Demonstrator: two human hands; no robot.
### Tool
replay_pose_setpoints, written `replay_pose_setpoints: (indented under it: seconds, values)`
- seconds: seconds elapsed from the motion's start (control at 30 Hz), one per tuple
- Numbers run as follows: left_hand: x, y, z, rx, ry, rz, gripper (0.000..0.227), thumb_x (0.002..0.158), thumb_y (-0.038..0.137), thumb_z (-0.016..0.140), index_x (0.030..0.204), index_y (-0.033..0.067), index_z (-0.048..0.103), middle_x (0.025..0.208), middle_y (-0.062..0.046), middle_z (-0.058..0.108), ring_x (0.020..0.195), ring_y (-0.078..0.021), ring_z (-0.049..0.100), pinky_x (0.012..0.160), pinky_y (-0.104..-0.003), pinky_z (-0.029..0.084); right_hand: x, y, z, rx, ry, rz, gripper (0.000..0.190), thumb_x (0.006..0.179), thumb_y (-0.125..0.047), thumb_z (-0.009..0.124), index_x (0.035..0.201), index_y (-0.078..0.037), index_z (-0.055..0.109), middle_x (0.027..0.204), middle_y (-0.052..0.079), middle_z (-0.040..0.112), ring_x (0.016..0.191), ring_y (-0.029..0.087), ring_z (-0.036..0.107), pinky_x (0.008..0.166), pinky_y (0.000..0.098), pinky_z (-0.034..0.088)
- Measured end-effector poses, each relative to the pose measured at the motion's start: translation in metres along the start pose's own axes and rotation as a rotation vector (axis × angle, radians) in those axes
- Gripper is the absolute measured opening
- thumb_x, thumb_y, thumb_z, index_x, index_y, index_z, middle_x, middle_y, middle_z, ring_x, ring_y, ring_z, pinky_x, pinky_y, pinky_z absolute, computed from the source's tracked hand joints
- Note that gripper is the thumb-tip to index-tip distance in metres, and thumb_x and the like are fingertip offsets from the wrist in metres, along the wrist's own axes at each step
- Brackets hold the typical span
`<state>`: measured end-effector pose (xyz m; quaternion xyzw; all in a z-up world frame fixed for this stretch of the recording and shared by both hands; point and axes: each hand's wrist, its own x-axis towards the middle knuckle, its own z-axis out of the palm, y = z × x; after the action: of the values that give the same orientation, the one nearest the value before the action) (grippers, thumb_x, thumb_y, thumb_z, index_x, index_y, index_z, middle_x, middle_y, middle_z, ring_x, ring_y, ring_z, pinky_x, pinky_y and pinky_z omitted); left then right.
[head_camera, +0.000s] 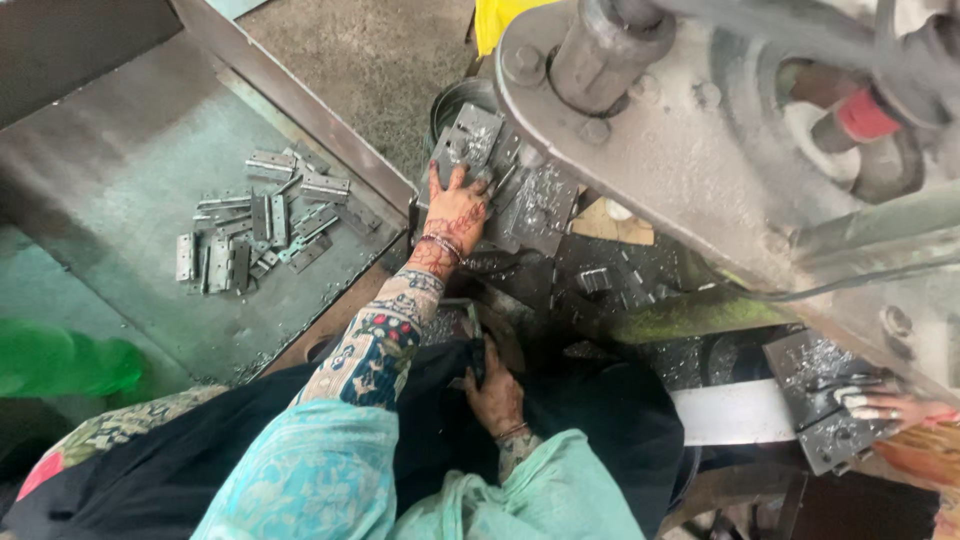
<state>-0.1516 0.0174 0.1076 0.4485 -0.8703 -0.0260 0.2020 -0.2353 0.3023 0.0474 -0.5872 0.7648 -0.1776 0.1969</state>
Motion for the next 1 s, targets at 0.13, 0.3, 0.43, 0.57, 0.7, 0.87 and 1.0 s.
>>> replay_pose_setpoints:
  seconds: [0.13, 0.3, 0.43, 0.57, 0.7, 0.87, 1.0]
  values:
    - [0.013, -0.002, 0.005, 0.011, 0.002, 0.000, 0.041, 0.091, 0.021, 0.052, 0.129, 0.0188, 0.068, 0.138, 0.001, 0.061, 0.144, -0.0325, 0.034, 0.116, -0.073, 0.006, 0.023, -0.012, -0.031, -0.071, -0.105, 0.080, 0.077, 0.086, -0.037, 0.071, 0.152, -0.017, 0.037, 0.123, 0.023, 0.067, 0.106, 0.045, 0.066, 0.088, 0.0525, 0.055]
    - [0.032, 0.003, 0.015, 0.027, -0.060, -0.060, 0.041, 0.094, 0.016, 0.050, 0.131, 0.0198, 0.068, 0.144, 0.004, 0.060, 0.145, -0.0318, 0.036, 0.120, -0.072, 0.006, 0.042, -0.022, -0.059, -0.154, -0.172, 0.082, 0.056, 0.095, -0.041, 0.067, 0.143, -0.016, 0.052, 0.122, 0.018, 0.072, 0.110, 0.041, 0.068, 0.092, 0.0496, 0.055]
    - [0.043, 0.007, 0.014, -0.010, -0.009, -0.058, 0.043, 0.097, 0.015, 0.049, 0.136, 0.0187, 0.067, 0.142, 0.002, 0.060, 0.146, -0.0336, 0.036, 0.120, -0.073, 0.006, 0.022, -0.008, -0.024, -0.105, -0.051, 0.002, 0.074, 0.090, -0.037, 0.068, 0.154, -0.014, 0.039, 0.125, 0.022, 0.066, 0.110, 0.043, 0.066, 0.090, 0.0496, 0.055]
    - [0.035, 0.007, 0.010, 0.037, -0.094, -0.050, 0.040, 0.097, 0.016, 0.048, 0.132, 0.0180, 0.068, 0.147, 0.002, 0.057, 0.149, -0.0330, 0.033, 0.120, -0.072, 0.004, 0.005, 0.010, 0.012, 0.014, 0.060, -0.059, 0.079, 0.087, -0.035, 0.068, 0.156, -0.014, 0.035, 0.132, 0.025, 0.063, 0.111, 0.046, 0.064, 0.090, 0.0491, 0.055]
    - [0.014, 0.008, 0.003, -0.052, -0.035, -0.068, 0.044, 0.095, 0.021, 0.049, 0.136, 0.0163, 0.066, 0.143, 0.001, 0.059, 0.151, -0.0325, 0.031, 0.121, -0.071, 0.002, 0.011, 0.002, -0.012, 0.032, -0.027, -0.041, 0.077, 0.092, -0.041, 0.069, 0.154, -0.010, 0.036, 0.135, 0.027, 0.060, 0.113, 0.046, 0.063, 0.092, 0.0504, 0.053]
    - [0.017, 0.012, 0.000, -0.004, -0.092, -0.060, 0.043, 0.094, 0.015, 0.047, 0.133, 0.0145, 0.067, 0.148, 0.001, 0.056, 0.150, -0.0350, 0.030, 0.118, -0.073, 0.002, 0.043, -0.027, -0.066, -0.052, -0.188, 0.088, 0.062, 0.095, -0.043, 0.063, 0.147, -0.012, 0.050, 0.125, 0.026, 0.069, 0.110, 0.044, 0.067, 0.091, 0.0503, 0.055]
    - [0.040, 0.020, -0.006, -0.059, -0.110, -0.099, 0.044, 0.097, 0.016, 0.046, 0.137, 0.0147, 0.065, 0.145, 0.000, 0.058, 0.149, -0.0349, 0.031, 0.121, -0.074, 0.002, 0.042, -0.025, -0.060, -0.120, -0.187, 0.089, 0.064, 0.093, -0.044, 0.066, 0.146, -0.012, 0.051, 0.120, 0.026, 0.072, 0.107, 0.044, 0.069, 0.090, 0.0506, 0.057]
